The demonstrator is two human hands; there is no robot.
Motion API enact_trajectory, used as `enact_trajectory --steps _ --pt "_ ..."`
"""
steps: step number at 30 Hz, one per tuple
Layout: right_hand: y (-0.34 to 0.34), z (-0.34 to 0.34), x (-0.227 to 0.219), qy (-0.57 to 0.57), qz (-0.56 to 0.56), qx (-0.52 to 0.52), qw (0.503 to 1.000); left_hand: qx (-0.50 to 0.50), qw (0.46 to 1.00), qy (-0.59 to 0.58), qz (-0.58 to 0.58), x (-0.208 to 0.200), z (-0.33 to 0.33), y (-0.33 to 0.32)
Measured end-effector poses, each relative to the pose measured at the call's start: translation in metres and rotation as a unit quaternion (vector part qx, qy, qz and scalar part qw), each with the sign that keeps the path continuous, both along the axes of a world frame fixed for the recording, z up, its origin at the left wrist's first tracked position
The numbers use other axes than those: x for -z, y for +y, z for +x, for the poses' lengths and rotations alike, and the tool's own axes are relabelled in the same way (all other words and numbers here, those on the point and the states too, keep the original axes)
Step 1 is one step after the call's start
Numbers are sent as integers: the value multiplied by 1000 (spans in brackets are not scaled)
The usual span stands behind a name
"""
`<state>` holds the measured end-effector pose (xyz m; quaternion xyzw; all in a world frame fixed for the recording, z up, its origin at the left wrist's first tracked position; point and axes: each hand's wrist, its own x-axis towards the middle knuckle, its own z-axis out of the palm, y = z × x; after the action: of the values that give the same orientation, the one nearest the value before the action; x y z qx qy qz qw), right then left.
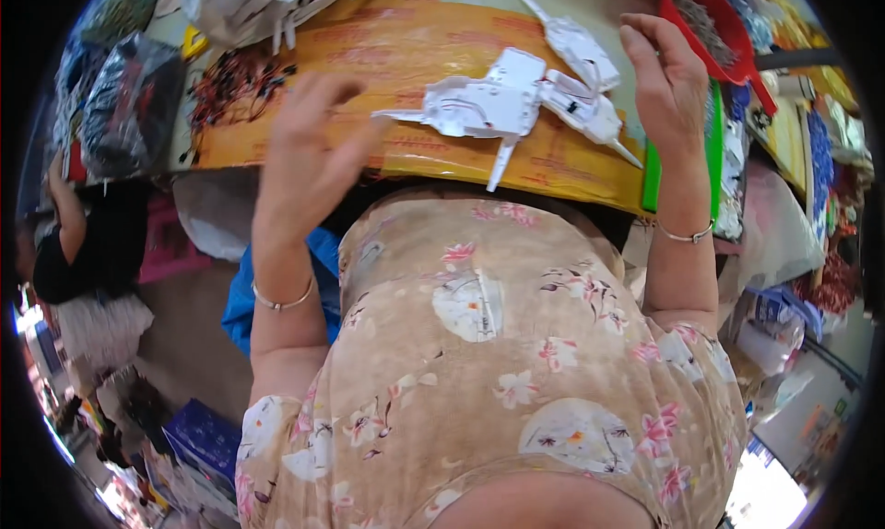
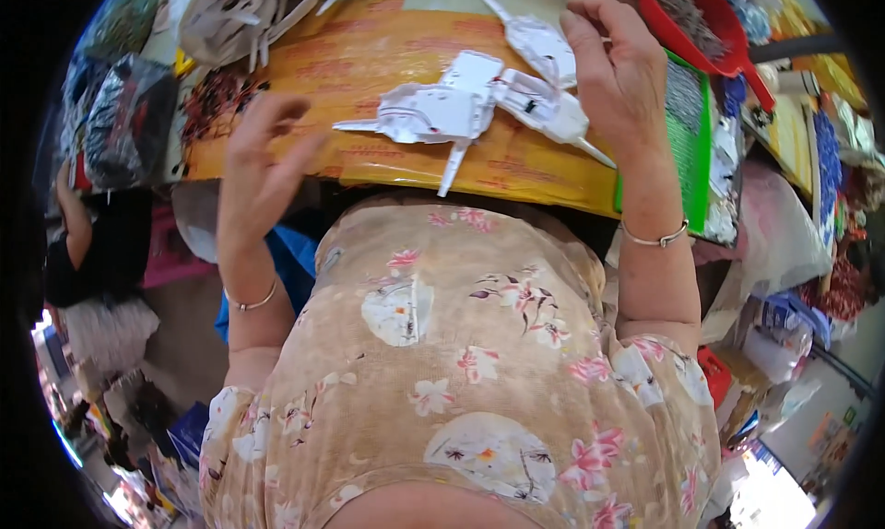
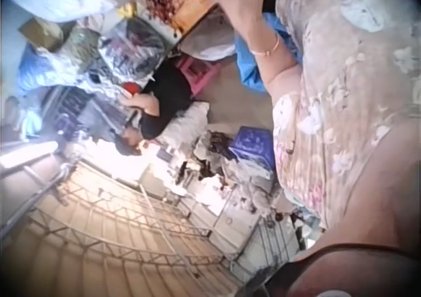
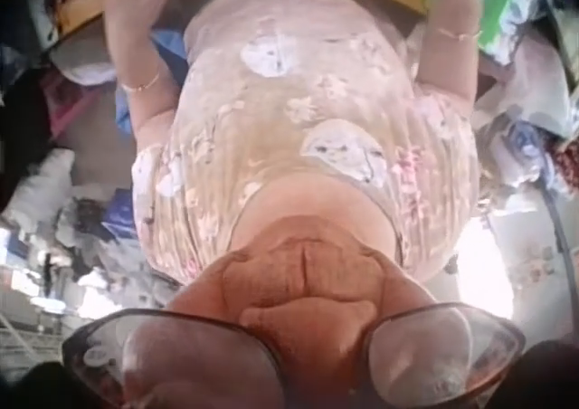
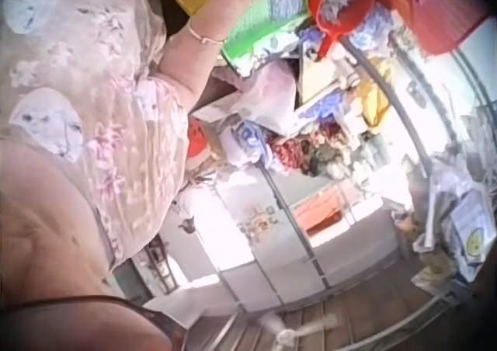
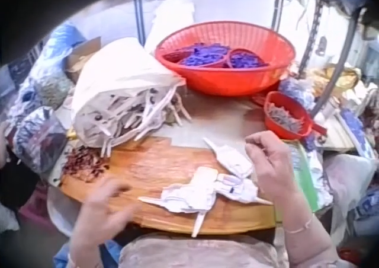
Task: The recorder is assembling small electronic devices by placing circuit boards and wiring into white plastic housings at a workbench.
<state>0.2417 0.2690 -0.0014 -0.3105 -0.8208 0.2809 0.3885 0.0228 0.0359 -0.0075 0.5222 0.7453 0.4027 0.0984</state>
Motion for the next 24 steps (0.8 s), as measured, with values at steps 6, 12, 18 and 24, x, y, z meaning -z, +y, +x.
enact_trajectory --steps 6,12,18,24 --pt "-11 32 15 -427 14 -46 903 221 970 92 -33 31 23 81" --pt "-32 34 16 -360 -29 -47 931 204 963 -3 -177 11 2 73" --pt "-9 31 -4 -210 -186 -187 941 175 922 -323 -119 3 -3 81" --pt "32 -22 36 -317 29 -48 947 159 972 100 -144 33 38 122"
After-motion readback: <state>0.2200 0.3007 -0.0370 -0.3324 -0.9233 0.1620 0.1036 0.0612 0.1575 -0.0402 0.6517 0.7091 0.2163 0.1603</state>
